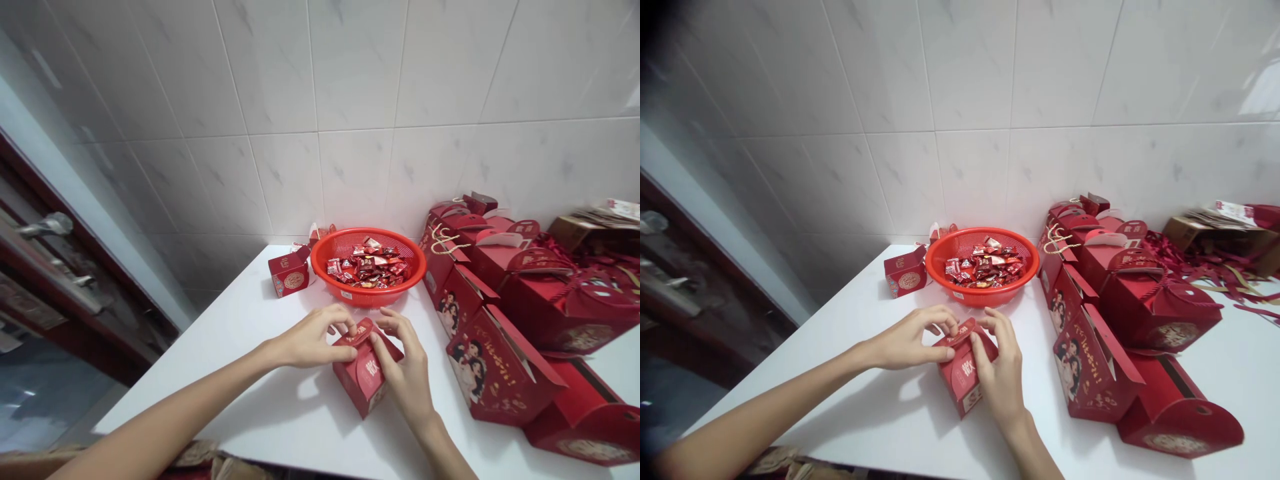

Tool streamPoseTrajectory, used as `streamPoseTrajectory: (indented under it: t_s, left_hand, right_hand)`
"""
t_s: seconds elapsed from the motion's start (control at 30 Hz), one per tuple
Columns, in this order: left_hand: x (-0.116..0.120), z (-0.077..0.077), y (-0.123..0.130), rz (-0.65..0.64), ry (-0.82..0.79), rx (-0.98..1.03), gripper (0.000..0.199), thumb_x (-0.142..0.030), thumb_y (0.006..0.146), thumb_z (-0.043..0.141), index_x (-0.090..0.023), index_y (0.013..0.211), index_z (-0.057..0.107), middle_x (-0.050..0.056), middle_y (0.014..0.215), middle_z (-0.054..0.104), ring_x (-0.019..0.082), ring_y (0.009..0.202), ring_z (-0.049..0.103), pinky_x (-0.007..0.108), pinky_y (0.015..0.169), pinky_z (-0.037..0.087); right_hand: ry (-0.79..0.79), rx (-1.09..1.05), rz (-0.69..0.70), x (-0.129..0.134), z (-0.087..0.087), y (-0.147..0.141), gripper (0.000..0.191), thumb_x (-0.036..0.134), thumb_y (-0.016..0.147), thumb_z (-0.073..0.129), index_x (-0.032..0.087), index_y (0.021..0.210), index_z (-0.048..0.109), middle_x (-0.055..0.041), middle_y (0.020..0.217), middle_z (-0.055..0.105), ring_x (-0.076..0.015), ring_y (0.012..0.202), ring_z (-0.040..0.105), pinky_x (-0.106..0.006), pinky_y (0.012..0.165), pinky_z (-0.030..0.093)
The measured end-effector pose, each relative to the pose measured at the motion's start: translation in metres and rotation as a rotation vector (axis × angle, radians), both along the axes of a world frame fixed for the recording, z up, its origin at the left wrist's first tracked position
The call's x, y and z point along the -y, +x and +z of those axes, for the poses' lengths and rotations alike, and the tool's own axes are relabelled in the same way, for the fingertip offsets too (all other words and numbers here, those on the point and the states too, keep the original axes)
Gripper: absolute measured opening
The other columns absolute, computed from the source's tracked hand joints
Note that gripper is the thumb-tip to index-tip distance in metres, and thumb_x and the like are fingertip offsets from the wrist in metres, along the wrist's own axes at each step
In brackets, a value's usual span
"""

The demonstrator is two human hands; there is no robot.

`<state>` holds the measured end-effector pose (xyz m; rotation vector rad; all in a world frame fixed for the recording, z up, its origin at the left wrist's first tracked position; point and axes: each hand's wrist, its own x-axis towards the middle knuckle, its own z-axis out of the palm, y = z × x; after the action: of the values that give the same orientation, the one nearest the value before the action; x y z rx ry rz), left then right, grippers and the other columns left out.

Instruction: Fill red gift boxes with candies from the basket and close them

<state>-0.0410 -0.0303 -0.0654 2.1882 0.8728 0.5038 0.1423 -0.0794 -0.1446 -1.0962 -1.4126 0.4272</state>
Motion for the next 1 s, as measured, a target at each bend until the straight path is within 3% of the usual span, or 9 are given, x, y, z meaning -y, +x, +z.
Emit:
streamPoseTrajectory:
  t_s: [0.17, 0.27, 0.43, 0.53, 0.63, 0.8, 0.9, 1.0]
  left_hand:
    - [0.003, -0.006, 0.004, -0.004, -0.020, -0.044, 0.032, -0.046, 0.078, 0.076, -0.018, 0.089, 0.064, 0.001, 0.087, 0.063, 0.019, 0.080, 0.057, 0.029, 0.072, 0.044]
    - [0.004, -0.012, 0.004, 0.001, 0.021, -0.037, 0.036, -0.048, 0.078, 0.077, -0.018, 0.089, 0.062, 0.001, 0.090, 0.063, 0.020, 0.084, 0.057, 0.029, 0.073, 0.043]
    - [0.003, -0.014, 0.003, -0.004, 0.005, -0.024, 0.034, -0.046, 0.078, 0.077, -0.018, 0.092, 0.062, 0.001, 0.092, 0.063, 0.019, 0.082, 0.056, 0.028, 0.072, 0.042]
    - [0.001, -0.014, 0.003, -0.020, -0.007, -0.029, 0.034, -0.047, 0.078, 0.077, -0.019, 0.091, 0.063, 0.001, 0.088, 0.062, 0.018, 0.080, 0.055, 0.027, 0.070, 0.042]
    - [-0.002, -0.013, 0.002, -0.067, -0.055, -0.001, 0.032, -0.045, 0.079, 0.076, -0.018, 0.090, 0.064, 0.002, 0.090, 0.063, 0.018, 0.083, 0.057, 0.028, 0.074, 0.045]
    - [-0.013, -0.006, -0.005, -0.102, -0.248, 0.136, 0.035, -0.052, 0.085, 0.068, -0.018, 0.092, 0.072, 0.011, 0.124, 0.063, 0.025, 0.108, 0.061, 0.037, 0.090, 0.049]
    - [-0.022, 0.002, -0.011, 0.063, -0.206, 0.232, 0.039, -0.056, 0.084, 0.067, -0.018, 0.088, 0.072, 0.011, 0.121, 0.067, 0.027, 0.108, 0.062, 0.039, 0.094, 0.050]
    - [-0.033, 0.009, -0.020, 0.260, -0.069, 0.305, 0.039, -0.057, 0.081, 0.068, -0.018, 0.086, 0.073, 0.010, 0.113, 0.071, 0.028, 0.107, 0.063, 0.040, 0.097, 0.049]
  right_hand:
    - [0.020, 0.014, -0.103, 0.006, -0.006, 0.000, 0.016, 0.032, 0.100, 0.050, 0.020, 0.103, 0.061, -0.0150, 0.120, 0.063, -0.0275, 0.116, 0.059, -0.046, 0.094, 0.053]
    - [0.018, 0.112, -0.124, 0.016, -0.010, -0.004, 0.024, 0.036, 0.100, 0.051, 0.021, 0.117, 0.058, -0.0166, 0.129, 0.058, -0.0304, 0.124, 0.056, -0.052, 0.100, 0.050]
    - [-0.086, 0.441, -0.064, 0.041, -0.020, -0.004, 0.078, 0.057, 0.082, 0.071, 0.028, 0.149, 0.040, -0.0210, 0.156, 0.029, -0.0471, 0.137, 0.042, -0.065, 0.097, 0.049]
    - [-0.095, 0.551, -0.078, 0.047, -0.023, -0.003, 0.088, 0.047, 0.077, 0.078, 0.035, 0.153, 0.035, -0.0202, 0.158, 0.023, -0.0488, 0.132, 0.047, -0.063, 0.092, 0.054]
    - [-0.118, 0.568, -0.086, 0.044, -0.018, -0.002, 0.085, 0.028, 0.075, 0.077, 0.038, 0.151, 0.040, -0.0170, 0.147, 0.041, -0.0427, 0.122, 0.057, -0.057, 0.090, 0.057]
    - [-0.054, 0.482, -0.011, 0.057, 0.014, 0.011, 0.077, 0.018, 0.070, 0.075, 0.033, 0.142, 0.054, -0.0120, 0.136, 0.052, -0.0343, 0.119, 0.061, -0.046, 0.095, 0.058]
    - [0.068, 0.440, -0.004, 0.087, 0.048, 0.034, 0.073, 0.026, 0.071, 0.078, 0.033, 0.140, 0.055, -0.0104, 0.142, 0.047, -0.0346, 0.125, 0.057, -0.043, 0.099, 0.056]
    - [0.174, 0.390, -0.211, 0.119, 0.084, 0.073, 0.065, 0.030, 0.077, 0.076, 0.035, 0.139, 0.057, -0.0087, 0.149, 0.043, -0.0394, 0.132, 0.051, -0.048, 0.100, 0.053]
